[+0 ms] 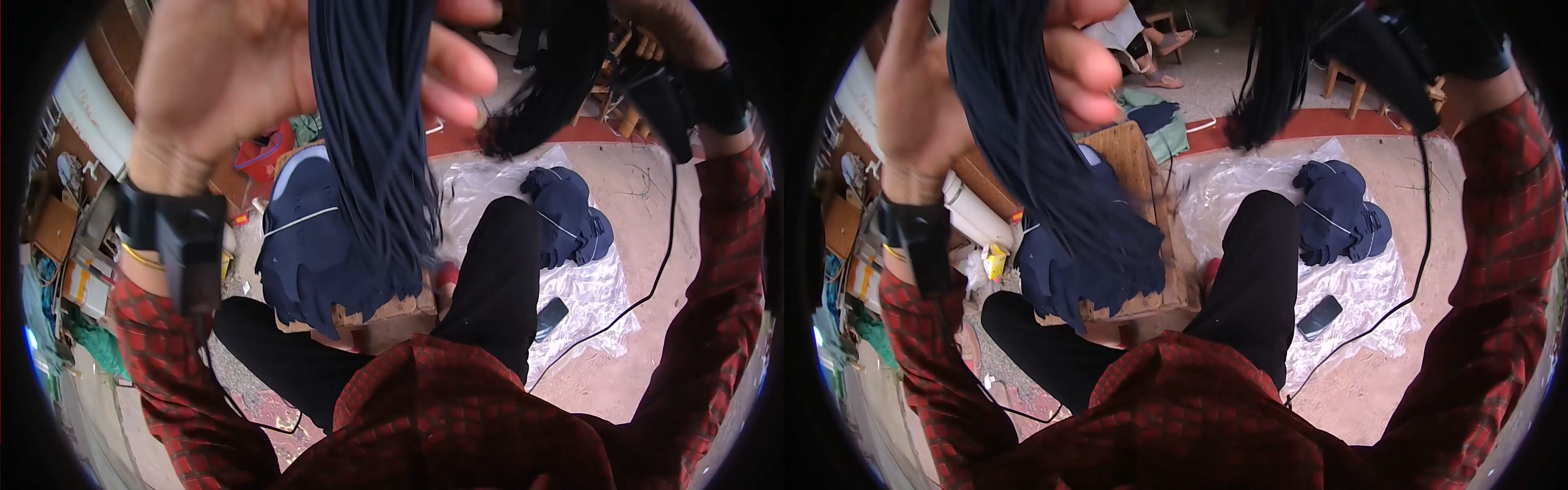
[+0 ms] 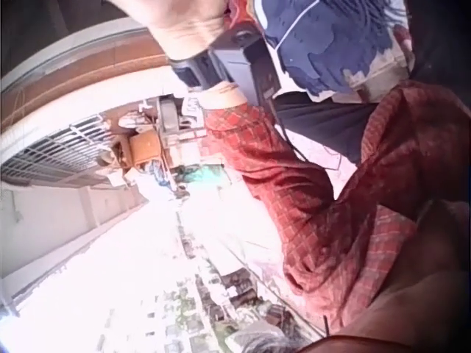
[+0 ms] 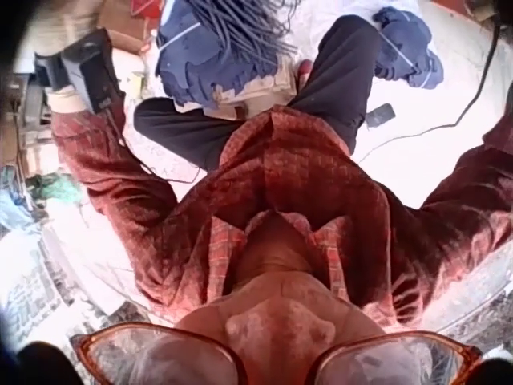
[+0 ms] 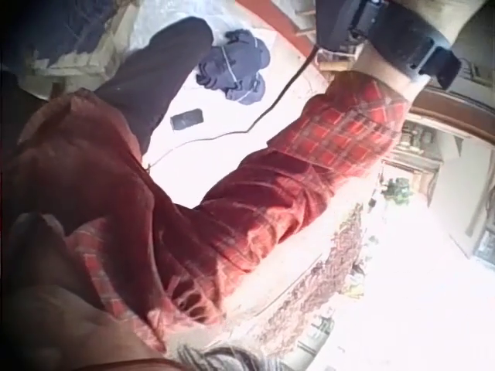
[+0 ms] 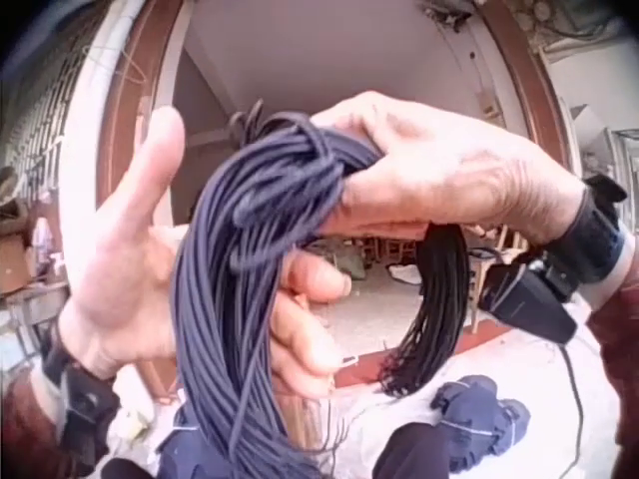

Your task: Threading a shoe upper component and organizing bundles of shoe straps/cords.

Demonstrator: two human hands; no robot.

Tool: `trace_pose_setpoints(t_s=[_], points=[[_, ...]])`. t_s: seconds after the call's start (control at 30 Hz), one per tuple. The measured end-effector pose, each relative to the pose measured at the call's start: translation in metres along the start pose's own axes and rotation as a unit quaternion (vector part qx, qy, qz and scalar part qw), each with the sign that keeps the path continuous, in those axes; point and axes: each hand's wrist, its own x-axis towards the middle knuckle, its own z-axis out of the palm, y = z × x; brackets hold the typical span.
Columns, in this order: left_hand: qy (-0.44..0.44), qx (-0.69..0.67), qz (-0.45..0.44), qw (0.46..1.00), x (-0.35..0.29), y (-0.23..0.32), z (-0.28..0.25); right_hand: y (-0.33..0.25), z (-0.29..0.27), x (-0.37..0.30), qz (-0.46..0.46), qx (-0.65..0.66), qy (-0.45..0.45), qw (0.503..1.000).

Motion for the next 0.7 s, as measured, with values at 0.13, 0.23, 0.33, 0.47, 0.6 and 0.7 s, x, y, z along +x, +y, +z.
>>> trace_pose_setpoints(t_s=[0.13, 0.23, 0.33, 0.47, 0.6, 0.7], points=[[0.003, -0.185, -0.010, 0.983, -0.028, -0.051, 0.019, 0.004, 0.073, 0.002, -0.117, -0.070, 0.012, 0.991], [0.107, -0.127, -0.067, 0.984, -0.049, -0.090, 0.044, 0.018, 0.089, -0.002, -0.004, -0.140, -0.093, 0.986], [0.219, -0.070, -0.120, 0.966, -0.067, -0.126, 0.063, 0.059, 0.129, -0.009, -0.010, -0.049, -0.129, 0.990], [0.252, -0.123, -0.173, 0.944, -0.085, -0.149, 0.066, 0.092, 0.169, -0.038, 0.063, 0.091, -0.086, 0.990], [0.284, -0.102, -0.198, 0.933, -0.112, -0.141, 0.075, 0.117, 0.198, -0.094, 0.213, 0.332, -0.129, 0.910], [0.262, -0.063, -0.215, 0.939, -0.119, -0.133, 0.083, 0.127, 0.189, -0.112, 0.253, 0.348, -0.066, 0.900]])
